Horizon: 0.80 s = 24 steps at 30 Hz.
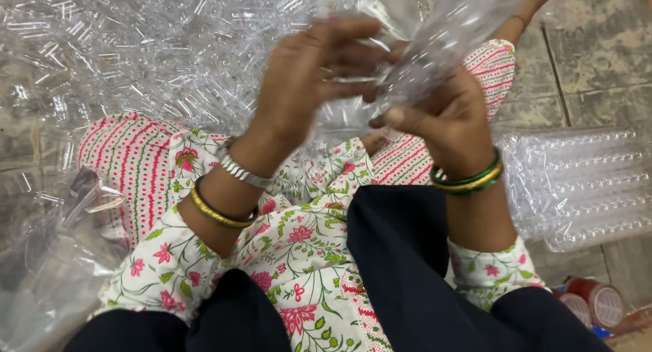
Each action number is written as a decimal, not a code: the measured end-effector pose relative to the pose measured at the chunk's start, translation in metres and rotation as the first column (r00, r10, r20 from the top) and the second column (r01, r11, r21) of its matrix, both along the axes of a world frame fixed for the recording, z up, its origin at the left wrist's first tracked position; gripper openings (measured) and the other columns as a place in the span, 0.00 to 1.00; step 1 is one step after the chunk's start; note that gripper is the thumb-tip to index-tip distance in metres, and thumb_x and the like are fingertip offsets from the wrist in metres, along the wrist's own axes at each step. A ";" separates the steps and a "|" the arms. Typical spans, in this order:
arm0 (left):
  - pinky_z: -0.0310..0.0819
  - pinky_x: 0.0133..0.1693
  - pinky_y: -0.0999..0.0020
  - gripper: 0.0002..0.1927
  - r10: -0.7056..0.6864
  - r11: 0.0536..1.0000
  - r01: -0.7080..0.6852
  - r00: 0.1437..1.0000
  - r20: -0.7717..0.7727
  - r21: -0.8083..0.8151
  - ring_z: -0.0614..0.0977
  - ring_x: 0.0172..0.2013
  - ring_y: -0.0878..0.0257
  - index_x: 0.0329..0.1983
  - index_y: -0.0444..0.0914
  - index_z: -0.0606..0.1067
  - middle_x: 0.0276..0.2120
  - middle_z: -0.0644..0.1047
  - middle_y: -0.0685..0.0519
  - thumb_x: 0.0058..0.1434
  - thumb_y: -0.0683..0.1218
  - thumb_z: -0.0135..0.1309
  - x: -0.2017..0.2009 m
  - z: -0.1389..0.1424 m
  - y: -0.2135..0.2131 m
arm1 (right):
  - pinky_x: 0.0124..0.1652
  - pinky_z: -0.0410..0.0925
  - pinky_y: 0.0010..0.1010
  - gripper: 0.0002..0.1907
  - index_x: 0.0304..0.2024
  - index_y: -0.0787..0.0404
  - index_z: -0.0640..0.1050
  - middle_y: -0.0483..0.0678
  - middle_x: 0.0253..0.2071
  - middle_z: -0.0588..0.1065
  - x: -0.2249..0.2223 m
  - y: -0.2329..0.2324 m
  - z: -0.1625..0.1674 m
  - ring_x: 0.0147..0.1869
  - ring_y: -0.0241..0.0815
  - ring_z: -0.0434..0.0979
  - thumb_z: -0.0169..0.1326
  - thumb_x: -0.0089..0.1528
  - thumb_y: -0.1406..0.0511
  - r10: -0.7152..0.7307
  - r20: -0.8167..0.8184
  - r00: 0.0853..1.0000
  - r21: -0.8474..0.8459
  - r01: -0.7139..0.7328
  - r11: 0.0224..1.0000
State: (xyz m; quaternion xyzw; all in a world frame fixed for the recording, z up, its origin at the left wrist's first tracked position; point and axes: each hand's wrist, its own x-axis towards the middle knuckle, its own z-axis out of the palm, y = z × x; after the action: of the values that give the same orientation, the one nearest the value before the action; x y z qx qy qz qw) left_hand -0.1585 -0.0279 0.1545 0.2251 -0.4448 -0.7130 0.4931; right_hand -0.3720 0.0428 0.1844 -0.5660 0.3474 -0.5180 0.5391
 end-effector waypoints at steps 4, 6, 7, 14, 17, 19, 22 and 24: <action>0.71 0.56 0.55 0.32 0.547 0.825 -0.449 0.788 0.283 -0.344 0.73 0.60 0.48 0.69 0.31 0.64 0.59 0.72 0.38 0.63 0.45 0.58 0.045 -0.053 -0.021 | 0.52 0.81 0.50 0.26 0.65 0.72 0.67 0.62 0.56 0.75 -0.006 -0.003 0.040 0.59 0.60 0.81 0.59 0.67 0.75 0.109 0.160 0.981 -0.010 -0.109 0.994; 0.59 0.67 0.46 0.54 0.737 0.622 -0.263 0.514 0.438 -0.738 0.63 0.69 0.40 0.78 0.33 0.50 0.69 0.62 0.31 0.51 0.38 0.64 0.055 -0.090 -0.027 | 0.51 0.80 0.51 0.27 0.67 0.71 0.66 0.62 0.56 0.74 -0.012 -0.002 0.062 0.59 0.61 0.80 0.59 0.67 0.72 0.193 0.212 0.958 -0.016 -0.195 0.981; 0.55 0.67 0.44 0.60 0.654 0.714 -0.231 0.559 0.511 -0.661 0.57 0.71 0.37 0.80 0.34 0.44 0.72 0.56 0.31 0.49 0.40 0.67 0.052 -0.109 -0.027 | 0.50 0.79 0.52 0.28 0.67 0.70 0.66 0.61 0.56 0.73 -0.015 -0.001 0.073 0.59 0.62 0.79 0.59 0.66 0.71 0.230 0.227 0.946 -0.023 -0.231 0.973; 0.66 0.62 0.41 0.65 -0.205 0.788 0.143 0.978 0.037 0.598 0.67 0.67 0.35 0.78 0.36 0.44 0.68 0.64 0.32 0.49 0.80 0.47 0.002 -0.151 -0.014 | 0.51 0.78 0.55 0.27 0.67 0.68 0.68 0.59 0.56 0.73 -0.022 0.019 0.105 0.60 0.60 0.79 0.57 0.66 0.71 0.333 0.288 0.898 -0.105 -0.316 0.943; 0.65 0.62 0.37 0.67 -0.413 0.762 0.350 0.911 -0.006 0.544 0.65 0.68 0.37 0.78 0.41 0.42 0.68 0.62 0.33 0.45 0.82 0.46 -0.045 -0.136 0.013 | 0.51 0.78 0.56 0.27 0.67 0.67 0.68 0.58 0.56 0.73 -0.027 0.029 0.109 0.60 0.59 0.79 0.57 0.66 0.72 0.374 0.295 0.879 -0.145 -0.346 0.927; 0.58 0.62 0.36 0.63 -0.463 0.862 0.410 0.876 0.135 0.298 0.64 0.68 0.41 0.78 0.42 0.46 0.69 0.62 0.37 0.47 0.78 0.51 -0.071 -0.127 0.029 | 0.51 0.78 0.57 0.26 0.67 0.66 0.69 0.58 0.57 0.73 -0.030 0.034 0.105 0.60 0.59 0.78 0.56 0.66 0.72 0.383 0.293 0.876 -0.159 -0.350 0.923; 0.50 0.62 0.34 0.52 -0.036 0.822 0.375 0.785 0.618 -0.428 0.63 0.68 0.45 0.72 0.41 0.59 0.68 0.66 0.43 0.49 0.65 0.64 -0.098 -0.124 0.045 | 0.52 0.77 0.58 0.26 0.67 0.66 0.69 0.57 0.57 0.73 -0.034 0.038 0.101 0.61 0.58 0.78 0.55 0.66 0.72 0.369 0.275 0.888 -0.167 -0.334 0.928; 0.55 0.64 0.40 0.40 0.177 0.707 0.385 0.716 0.675 -0.593 0.69 0.65 0.51 0.67 0.43 0.67 0.64 0.71 0.49 0.54 0.60 0.67 -0.096 -0.130 0.041 | 0.52 0.77 0.58 0.26 0.67 0.65 0.70 0.56 0.57 0.73 -0.037 0.038 0.099 0.61 0.58 0.78 0.55 0.66 0.72 0.338 0.274 0.900 -0.166 -0.302 0.939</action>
State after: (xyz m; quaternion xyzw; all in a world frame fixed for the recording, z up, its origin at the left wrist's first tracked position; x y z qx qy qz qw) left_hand -0.2544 0.0130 0.0250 0.2416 -0.8428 -0.3816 0.2927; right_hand -0.4092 0.0807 0.2836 -0.5620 0.1326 -0.5215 0.6282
